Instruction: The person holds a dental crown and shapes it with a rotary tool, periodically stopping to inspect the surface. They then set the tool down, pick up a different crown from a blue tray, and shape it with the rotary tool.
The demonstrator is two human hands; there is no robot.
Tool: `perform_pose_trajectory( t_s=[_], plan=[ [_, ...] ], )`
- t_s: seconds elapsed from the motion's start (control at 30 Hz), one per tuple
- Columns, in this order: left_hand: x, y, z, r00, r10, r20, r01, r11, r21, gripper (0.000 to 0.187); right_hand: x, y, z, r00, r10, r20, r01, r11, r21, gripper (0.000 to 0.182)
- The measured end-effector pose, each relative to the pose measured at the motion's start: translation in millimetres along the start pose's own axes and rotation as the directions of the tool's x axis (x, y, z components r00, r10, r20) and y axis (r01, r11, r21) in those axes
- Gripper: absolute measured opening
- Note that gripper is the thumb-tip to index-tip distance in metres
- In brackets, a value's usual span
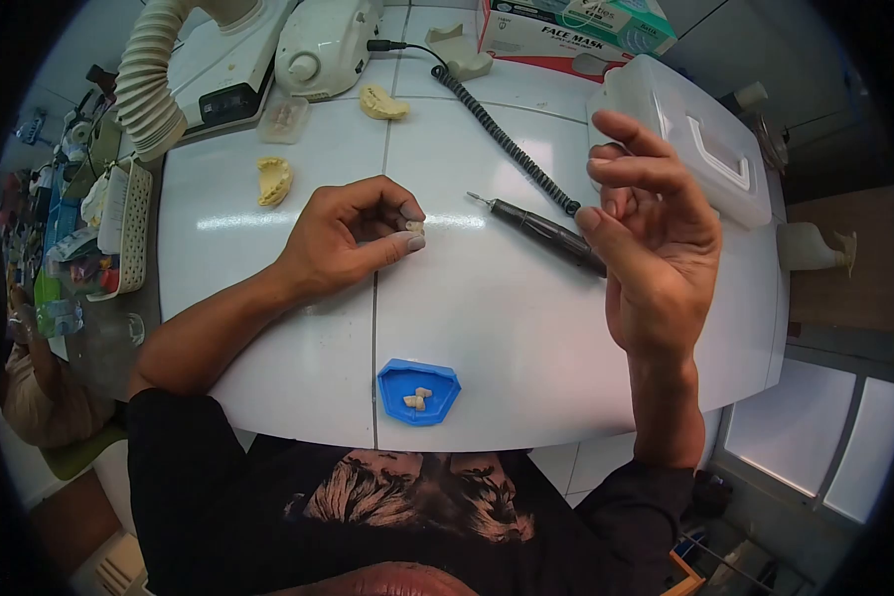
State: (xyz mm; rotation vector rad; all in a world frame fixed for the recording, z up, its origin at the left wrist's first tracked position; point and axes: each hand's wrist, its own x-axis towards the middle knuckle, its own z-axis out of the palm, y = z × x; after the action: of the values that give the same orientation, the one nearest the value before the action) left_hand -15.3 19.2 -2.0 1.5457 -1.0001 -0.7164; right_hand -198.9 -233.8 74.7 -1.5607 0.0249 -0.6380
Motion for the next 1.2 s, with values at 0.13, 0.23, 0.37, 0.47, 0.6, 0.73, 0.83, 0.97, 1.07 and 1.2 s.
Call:
perform_pose_trajectory(
  t_s=[0.13,0.23,0.37,0.47,0.6,0.73,0.83,0.97,1.07,1.2],
  plan=[
    [-1,0,0,1.000,-0.002,-0.001,0.002,1.000,0.003,0.022,-16,23,8,0.955,0.279,-0.102,-0.264,0.955,0.139,0.054],
    [-1,-1,0,1.000,-0.014,0.008,0.015,1.000,-0.006,0.022,-24,30,3,0.936,0.339,-0.095,-0.320,0.932,0.170,0.054],
    [0,0,-2,0.999,-0.044,0.015,0.045,0.999,-0.026,0.021,-32,26,4,0.925,0.378,-0.049,-0.359,0.906,0.223,0.051],
    [0,-3,-1,0.999,-0.052,0.006,0.052,0.995,-0.081,0.022,-34,26,2,0.914,0.405,-0.018,-0.383,0.878,0.287,0.050],
    [-1,-4,-1,0.999,-0.052,0.004,0.053,0.996,-0.070,0.022,-34,34,6,0.958,0.274,-0.080,-0.264,0.957,0.116,0.045],
    [0,-1,-3,0.998,-0.057,0.002,0.058,0.997,-0.042,0.022,-29,41,10,0.993,-0.120,-0.014,0.104,0.906,-0.411,0.039],
    [0,1,-3,0.998,-0.058,0.003,0.058,0.998,-0.008,0.021,-26,33,13,0.970,-0.157,0.186,0.239,0.469,-0.850,0.036],
    [0,-2,0,0.998,-0.067,-0.010,0.067,0.998,-0.015,0.021,-28,49,8,0.981,-0.008,0.195,0.188,0.303,-0.934,0.038],
    [0,1,-1,0.998,-0.066,-0.006,0.066,0.998,0.016,0.021,-28,56,1,0.967,0.021,0.253,0.236,0.289,-0.928,0.038],
    [1,2,2,0.998,-0.050,-0.032,0.052,0.997,0.059,0.021,-33,51,10,0.960,0.026,0.280,0.259,0.307,-0.916,0.039]
  ],
)
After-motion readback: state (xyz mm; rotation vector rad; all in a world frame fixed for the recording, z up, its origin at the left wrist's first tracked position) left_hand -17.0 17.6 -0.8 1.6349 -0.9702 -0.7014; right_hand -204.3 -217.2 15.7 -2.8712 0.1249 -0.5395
